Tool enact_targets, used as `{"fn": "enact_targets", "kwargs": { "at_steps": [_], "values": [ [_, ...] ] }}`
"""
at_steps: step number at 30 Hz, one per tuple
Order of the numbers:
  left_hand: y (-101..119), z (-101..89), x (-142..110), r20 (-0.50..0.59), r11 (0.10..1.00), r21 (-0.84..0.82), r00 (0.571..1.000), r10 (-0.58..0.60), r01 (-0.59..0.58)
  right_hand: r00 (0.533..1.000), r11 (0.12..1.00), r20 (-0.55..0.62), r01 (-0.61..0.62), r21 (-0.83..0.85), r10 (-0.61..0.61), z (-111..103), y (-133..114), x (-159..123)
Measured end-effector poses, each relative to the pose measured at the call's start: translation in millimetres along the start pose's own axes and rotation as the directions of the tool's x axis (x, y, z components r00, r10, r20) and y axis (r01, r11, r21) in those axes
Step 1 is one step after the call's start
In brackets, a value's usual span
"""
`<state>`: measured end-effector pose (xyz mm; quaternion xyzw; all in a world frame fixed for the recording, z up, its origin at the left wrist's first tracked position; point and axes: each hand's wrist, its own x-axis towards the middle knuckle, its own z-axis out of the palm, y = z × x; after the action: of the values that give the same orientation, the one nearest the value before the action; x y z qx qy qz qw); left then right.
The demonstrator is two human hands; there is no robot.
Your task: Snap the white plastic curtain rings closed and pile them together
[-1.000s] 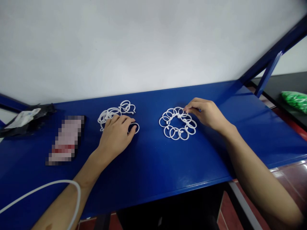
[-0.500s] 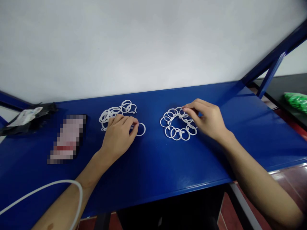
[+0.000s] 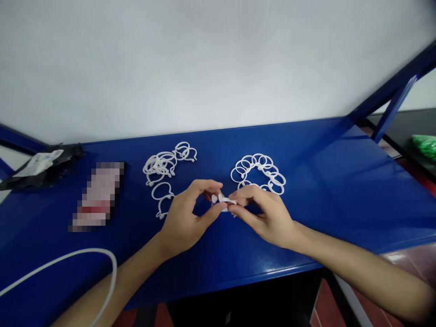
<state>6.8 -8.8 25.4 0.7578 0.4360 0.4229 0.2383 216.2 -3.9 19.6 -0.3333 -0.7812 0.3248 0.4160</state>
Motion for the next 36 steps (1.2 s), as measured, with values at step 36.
{"fn": "enact_targets", "kwargs": {
  "at_steps": [36],
  "values": [
    [-7.9,-2.7,10.1,0.084,0.988,0.065,0.986,-0.142,0.137,0.888,0.623,-0.032,-0.346,-0.701,0.458,-93.1,36.9,23.4]
  ]
}}
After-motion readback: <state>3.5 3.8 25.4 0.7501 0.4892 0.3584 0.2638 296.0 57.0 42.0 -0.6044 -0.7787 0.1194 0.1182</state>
